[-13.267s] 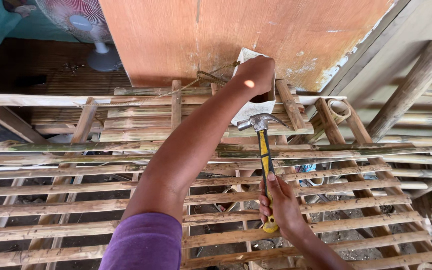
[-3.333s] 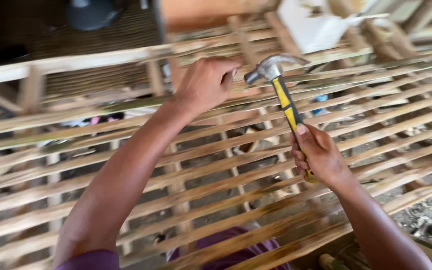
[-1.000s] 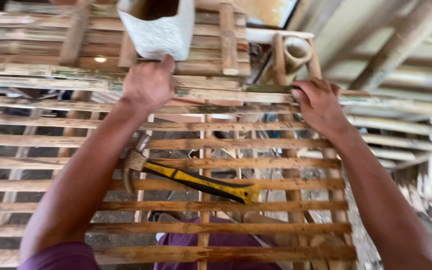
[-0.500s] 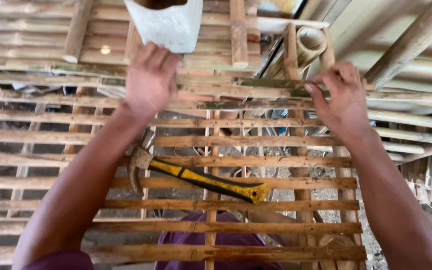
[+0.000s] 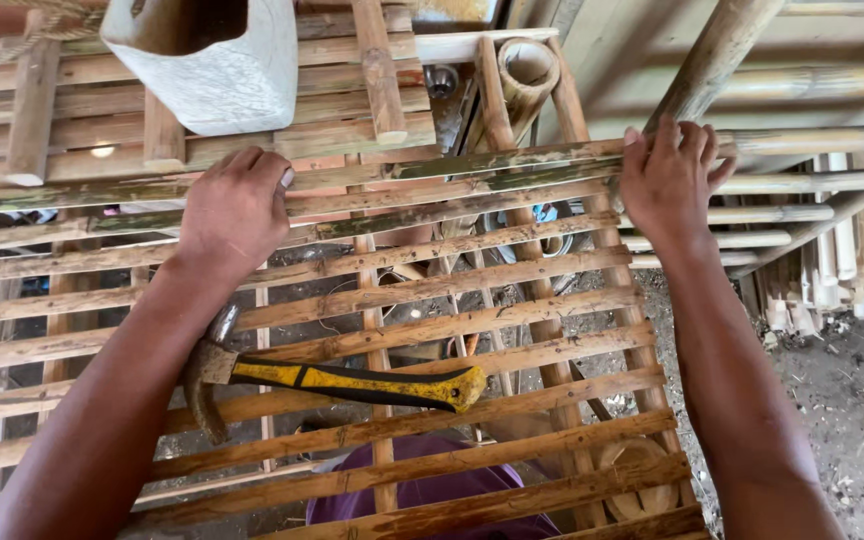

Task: The person hammers nails into a wooden slatted structure using a hammer. They repeatedly pick nails from a container and drive them into the wood to secure the slats.

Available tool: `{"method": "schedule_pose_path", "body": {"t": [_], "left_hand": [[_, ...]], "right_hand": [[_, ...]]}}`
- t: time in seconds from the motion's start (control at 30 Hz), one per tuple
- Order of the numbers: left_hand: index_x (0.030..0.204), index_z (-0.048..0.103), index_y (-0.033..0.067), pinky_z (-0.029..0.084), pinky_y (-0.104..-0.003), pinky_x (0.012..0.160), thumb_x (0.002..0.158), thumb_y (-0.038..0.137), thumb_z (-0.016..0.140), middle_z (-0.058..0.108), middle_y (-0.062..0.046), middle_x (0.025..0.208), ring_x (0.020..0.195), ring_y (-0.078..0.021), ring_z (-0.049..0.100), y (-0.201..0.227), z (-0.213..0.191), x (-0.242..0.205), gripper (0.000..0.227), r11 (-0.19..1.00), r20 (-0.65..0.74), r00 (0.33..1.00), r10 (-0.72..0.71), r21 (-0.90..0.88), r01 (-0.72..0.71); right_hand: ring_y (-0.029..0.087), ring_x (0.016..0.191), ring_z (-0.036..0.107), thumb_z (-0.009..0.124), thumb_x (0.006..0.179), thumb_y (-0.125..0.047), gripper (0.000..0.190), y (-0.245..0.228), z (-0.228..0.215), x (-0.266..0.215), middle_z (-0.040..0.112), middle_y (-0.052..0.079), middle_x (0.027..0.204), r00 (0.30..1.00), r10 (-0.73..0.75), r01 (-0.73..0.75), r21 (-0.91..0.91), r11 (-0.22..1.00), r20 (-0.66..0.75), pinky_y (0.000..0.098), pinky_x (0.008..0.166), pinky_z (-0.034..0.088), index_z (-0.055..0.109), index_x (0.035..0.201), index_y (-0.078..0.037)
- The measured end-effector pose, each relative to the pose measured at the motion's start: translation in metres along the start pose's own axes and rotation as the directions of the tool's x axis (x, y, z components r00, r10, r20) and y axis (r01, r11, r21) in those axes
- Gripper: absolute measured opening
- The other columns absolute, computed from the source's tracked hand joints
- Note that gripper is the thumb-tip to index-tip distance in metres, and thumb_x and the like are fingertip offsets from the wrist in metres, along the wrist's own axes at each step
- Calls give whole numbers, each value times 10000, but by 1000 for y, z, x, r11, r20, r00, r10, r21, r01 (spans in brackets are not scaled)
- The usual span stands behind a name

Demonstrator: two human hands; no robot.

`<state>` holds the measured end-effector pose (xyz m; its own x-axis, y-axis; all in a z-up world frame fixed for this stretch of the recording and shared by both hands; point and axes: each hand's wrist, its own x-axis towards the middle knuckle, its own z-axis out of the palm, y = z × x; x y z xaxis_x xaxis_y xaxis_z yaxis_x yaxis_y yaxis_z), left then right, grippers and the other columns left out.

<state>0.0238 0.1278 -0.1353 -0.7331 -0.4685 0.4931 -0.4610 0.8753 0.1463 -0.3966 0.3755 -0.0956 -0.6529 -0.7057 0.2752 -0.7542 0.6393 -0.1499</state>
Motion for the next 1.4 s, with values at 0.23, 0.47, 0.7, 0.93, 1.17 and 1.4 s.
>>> {"method": "schedule_pose_path", "body": {"t": [0.23,0.47,0.7,0.93,1.17,1.4], "left_hand": [[967,738,56,604,-380,915,923,-91,630,699,-100,949,902,-214,671,-10,3,1,188,996,-178,980,88,19,-86],[942,739,48,609,-386,877,738,-87,629,730,-94,949,902,-226,687,-16,-6,-8,268,988,-273,950,152,12,-155],[907,711,13,598,-334,580,762,-96,595,710,-141,789,660,-205,680,-15,9,-14,216,1000,-147,989,-24,15,27],[957,728,10,578,-291,555,861,-102,558,712,-124,846,673,-186,659,-37,-9,4,225,984,-470,871,-146,-162,78],[970,719,-7,579,-405,737,887,-61,641,656,-205,1056,892,-303,667,-68,-75,1,126,978,-649,750,-131,-209,-10],[1061,692,1,536,-451,797,953,-85,643,704,-189,991,928,-349,663,-125,-146,-45,146,982,-674,731,-108,-186,-26]], "right_hand": [[390,1233,540,639,1005,-293,393,-104,-12,-18,594,248,1283,751,-660,659,120,743,-33,668,1119,323,612,1273,-6],[272,729,694,641,1043,-182,270,-286,-23,-14,674,229,1076,639,-761,754,287,591,-111,382,570,613,619,1184,47],[220,737,693,633,1019,-166,149,-300,-9,-16,722,126,929,569,-793,703,373,606,217,359,625,603,672,981,-27],[238,791,689,677,1063,-141,153,-243,15,7,696,149,968,808,-584,576,319,752,-80,411,767,612,651,1048,10],[377,1096,618,836,820,-154,594,-333,9,21,567,224,1255,393,-782,911,90,402,-483,492,928,541,561,1310,41],[309,1040,652,828,846,1,234,-413,-46,-27,697,149,1049,598,-777,795,270,544,-195,501,911,566,672,1020,-1]]}}
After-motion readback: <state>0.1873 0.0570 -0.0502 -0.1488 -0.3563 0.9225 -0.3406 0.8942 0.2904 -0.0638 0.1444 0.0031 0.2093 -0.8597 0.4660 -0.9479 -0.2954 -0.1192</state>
